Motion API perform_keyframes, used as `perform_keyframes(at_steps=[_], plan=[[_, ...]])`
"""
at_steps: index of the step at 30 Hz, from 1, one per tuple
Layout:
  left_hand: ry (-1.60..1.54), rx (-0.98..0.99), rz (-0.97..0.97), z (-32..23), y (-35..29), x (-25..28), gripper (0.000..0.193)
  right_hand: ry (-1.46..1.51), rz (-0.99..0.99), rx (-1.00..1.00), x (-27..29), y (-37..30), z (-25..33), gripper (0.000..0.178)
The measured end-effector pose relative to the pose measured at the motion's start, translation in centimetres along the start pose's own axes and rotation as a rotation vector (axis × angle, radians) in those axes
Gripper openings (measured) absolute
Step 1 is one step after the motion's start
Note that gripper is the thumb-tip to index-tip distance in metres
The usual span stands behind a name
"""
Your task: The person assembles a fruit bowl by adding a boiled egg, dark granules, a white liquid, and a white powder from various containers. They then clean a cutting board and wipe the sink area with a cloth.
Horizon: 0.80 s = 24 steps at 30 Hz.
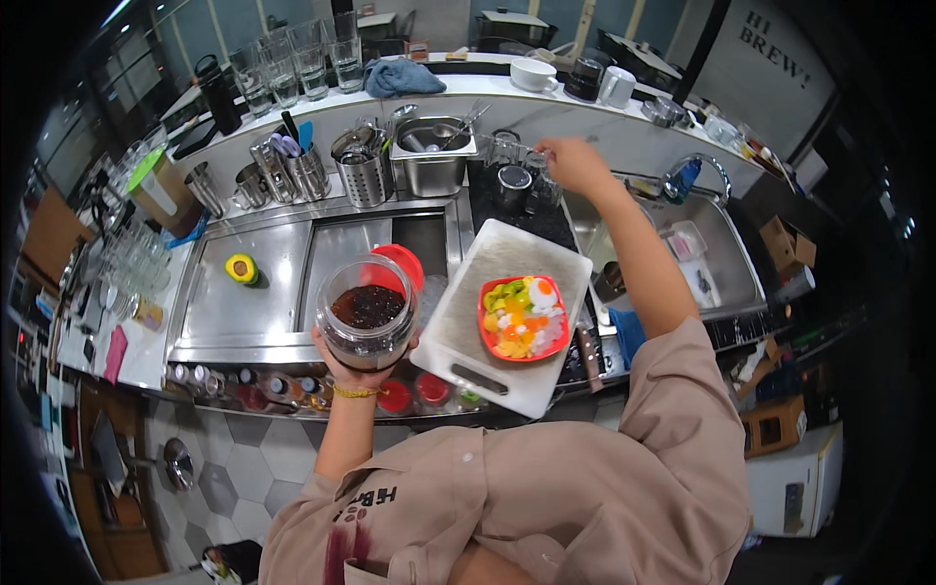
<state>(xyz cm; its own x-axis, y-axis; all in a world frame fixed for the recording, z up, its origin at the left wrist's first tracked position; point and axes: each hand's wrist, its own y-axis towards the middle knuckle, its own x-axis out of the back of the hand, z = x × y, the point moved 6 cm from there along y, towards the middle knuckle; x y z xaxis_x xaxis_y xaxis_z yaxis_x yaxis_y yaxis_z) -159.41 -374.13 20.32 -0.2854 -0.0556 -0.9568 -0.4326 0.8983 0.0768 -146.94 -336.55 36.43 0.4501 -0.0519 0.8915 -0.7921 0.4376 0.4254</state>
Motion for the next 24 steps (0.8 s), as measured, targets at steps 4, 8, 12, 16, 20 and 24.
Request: perform_keyframes(at_steps=[4,8,12,16,20,24], plan=[[-0.01,-0.193,-0.16,4.1,-2.9,0.1,0.092,0.077,0.074,-0.009,-1.6,-0.2,-2.2,0.025],[0.072,-0.301,-0.114,7.3,-6.1,-1.1,0.095,0.184,0.095,0.009,-2.4,-0.8,-3.8,0.026],[0.097,-0.324,-0.098,8.7,-8.8,-2.3,0.095,0.228,0.138,-0.001,-3.5,-1.2,-5.1,0.027],[0.061,-0.364,-0.196,8.3,-10.4,-2.1,0.096,0.207,-0.023,-0.015,-3.2,-1.9,-5.8,0.026],[0.036,-0.341,-0.242,7.5,-10.2,-1.4,0.094,-0.01,-0.192,-0.217,1.2,-5.7,-6.6,0.027],[0.069,-0.211,-0.093,7.9,-8.4,-2.5,0.082,0.665,-0.048,-0.173,9.2,-12.1,-3.8,0.024]])
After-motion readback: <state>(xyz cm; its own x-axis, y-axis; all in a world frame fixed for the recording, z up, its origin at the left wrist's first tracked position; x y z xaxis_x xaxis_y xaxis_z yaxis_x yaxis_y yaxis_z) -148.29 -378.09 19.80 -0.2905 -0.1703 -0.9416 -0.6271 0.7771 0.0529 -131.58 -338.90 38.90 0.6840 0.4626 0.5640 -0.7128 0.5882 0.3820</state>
